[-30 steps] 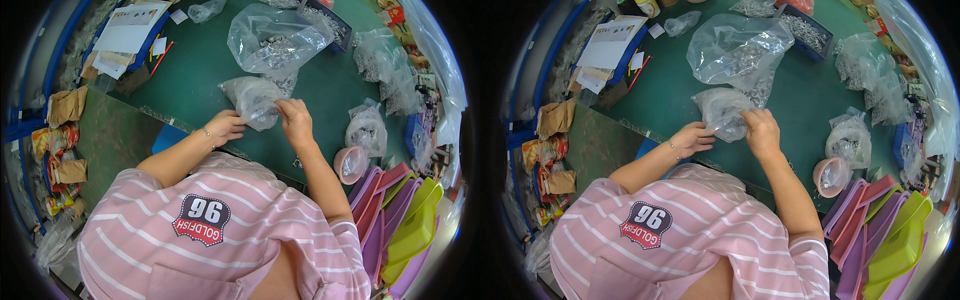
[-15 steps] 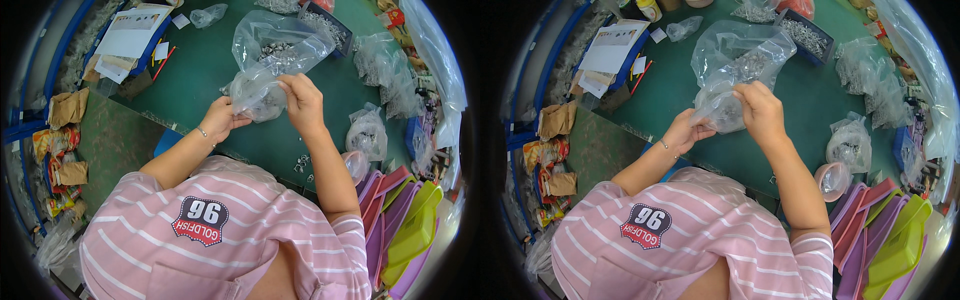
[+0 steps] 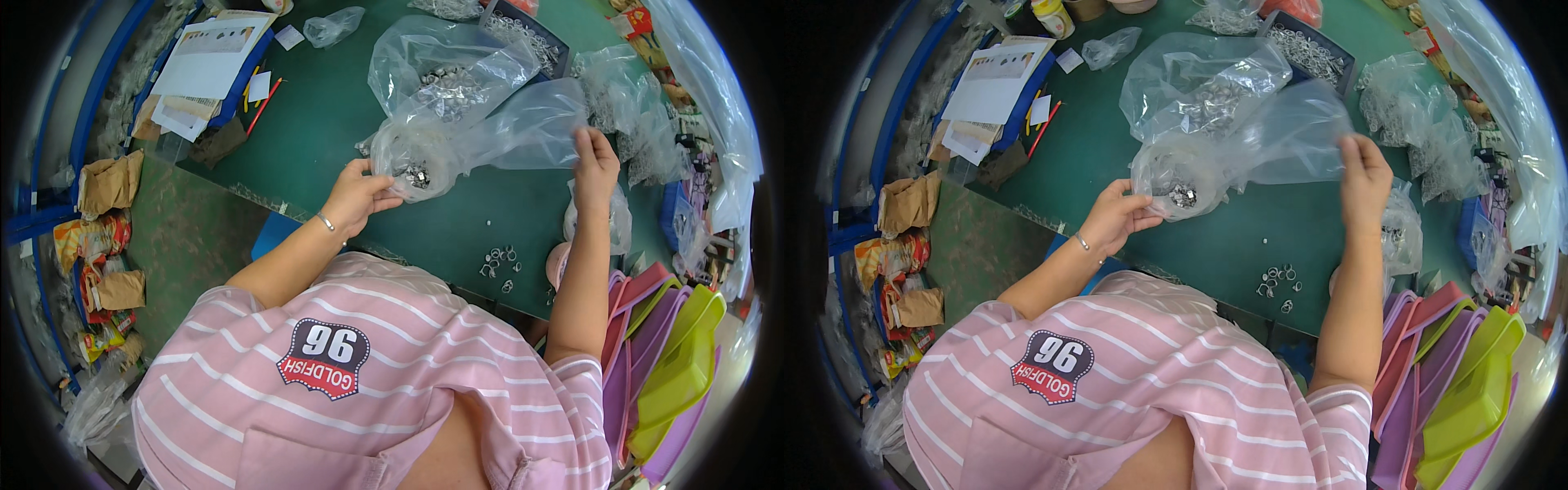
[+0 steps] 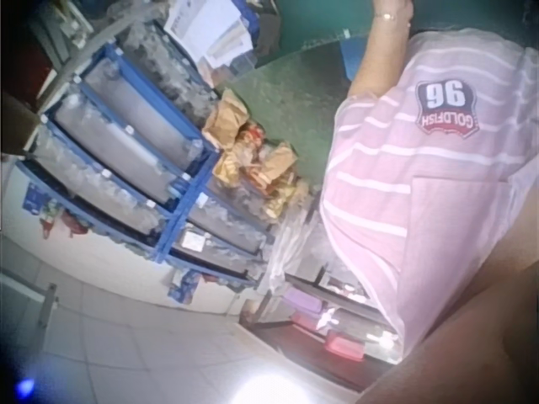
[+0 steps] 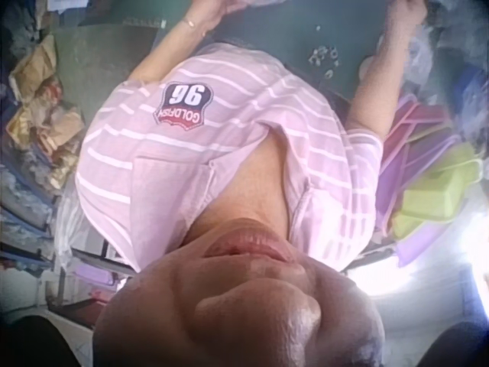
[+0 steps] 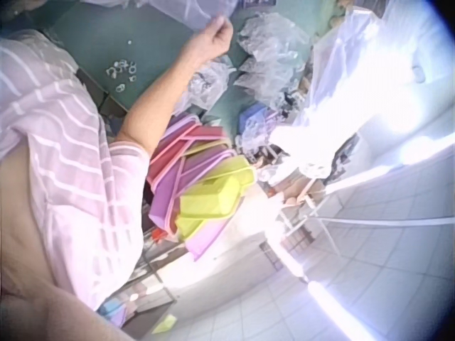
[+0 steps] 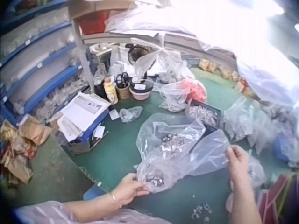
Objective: The person picks up small metal components from a pile on a green table, sorts through them, and places several items into clear plastic bags.
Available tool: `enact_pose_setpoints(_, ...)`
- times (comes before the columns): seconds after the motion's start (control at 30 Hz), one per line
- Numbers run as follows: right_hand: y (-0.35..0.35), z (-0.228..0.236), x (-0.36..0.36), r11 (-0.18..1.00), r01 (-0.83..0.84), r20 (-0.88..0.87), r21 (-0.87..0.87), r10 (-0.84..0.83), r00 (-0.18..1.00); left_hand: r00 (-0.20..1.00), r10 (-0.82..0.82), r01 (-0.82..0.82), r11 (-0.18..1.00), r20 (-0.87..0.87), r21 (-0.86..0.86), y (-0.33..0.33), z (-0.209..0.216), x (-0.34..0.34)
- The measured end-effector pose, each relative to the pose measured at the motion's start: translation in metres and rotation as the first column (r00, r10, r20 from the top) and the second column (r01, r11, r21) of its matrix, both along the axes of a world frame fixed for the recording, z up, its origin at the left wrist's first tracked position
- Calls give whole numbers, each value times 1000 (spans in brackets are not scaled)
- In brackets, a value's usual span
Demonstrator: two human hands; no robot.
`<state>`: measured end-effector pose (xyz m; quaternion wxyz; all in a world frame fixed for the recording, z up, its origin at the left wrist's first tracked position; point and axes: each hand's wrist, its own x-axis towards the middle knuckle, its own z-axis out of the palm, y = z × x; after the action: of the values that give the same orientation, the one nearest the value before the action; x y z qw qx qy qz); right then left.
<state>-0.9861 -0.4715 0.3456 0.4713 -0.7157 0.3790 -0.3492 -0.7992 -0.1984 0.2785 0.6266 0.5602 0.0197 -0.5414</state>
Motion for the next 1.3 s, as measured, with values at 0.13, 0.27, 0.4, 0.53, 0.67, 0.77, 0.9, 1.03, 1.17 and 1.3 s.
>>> enact_pose_setpoints(0.13, -52, -82, -80, 687, 413, -88, 598, -456, 886, 999, -50, 50, 999, -3, 9, 4, -3, 0)
enact_pose_setpoints(0.27, -42, -154, -116, 470, 474, -253, 744, -459, 852, 998, -47, 46, 999, 34, 24, 4, -4, -2)
enact_pose_setpoints(0.4, -7, -153, -93, 720, 542, -608, 434, -209, 766, 781, -18, -74, 990, 625, 121, 9, -14, -7)
enact_pose_setpoints(0.53, 12, -147, -99, 937, 348, -723, 24, -224, 653, 515, 122, 40, 985, 849, -166, -4, 22, -13)
enact_pose_setpoints(0.67, -13, -127, -127, 860, 288, -591, -422, -502, 632, 615, 51, 240, 939, 787, -248, -27, 42, -29)
enact_pose_setpoints(0.77, -54, -108, -166, 815, 325, -684, -480, -580, 444, 652, -132, 384, 907, 747, -175, -42, 40, -39)
enact_pose_setpoints(0.9, -80, -99, -209, 895, 202, -855, -398, -441, 271, 667, -333, 510, 856, 667, -82, -52, 27, -48)
enact_pose_setpoints(1.03, -105, -117, -237, 938, 263, -912, -224, -297, 281, 665, -445, 575, 817, 600, -32, -63, 23, -59)
enact_pose_setpoints(1.17, -138, -137, -275, 849, 518, -552, -103, -482, 681, 656, -496, 592, 806, 569, 20, -77, 17, -64)
enact_pose_setpoints(1.3, -137, -89, -268, 853, 490, -203, 180, -455, 867, 663, -514, 599, 801, 544, 27, -88, 12, -71)
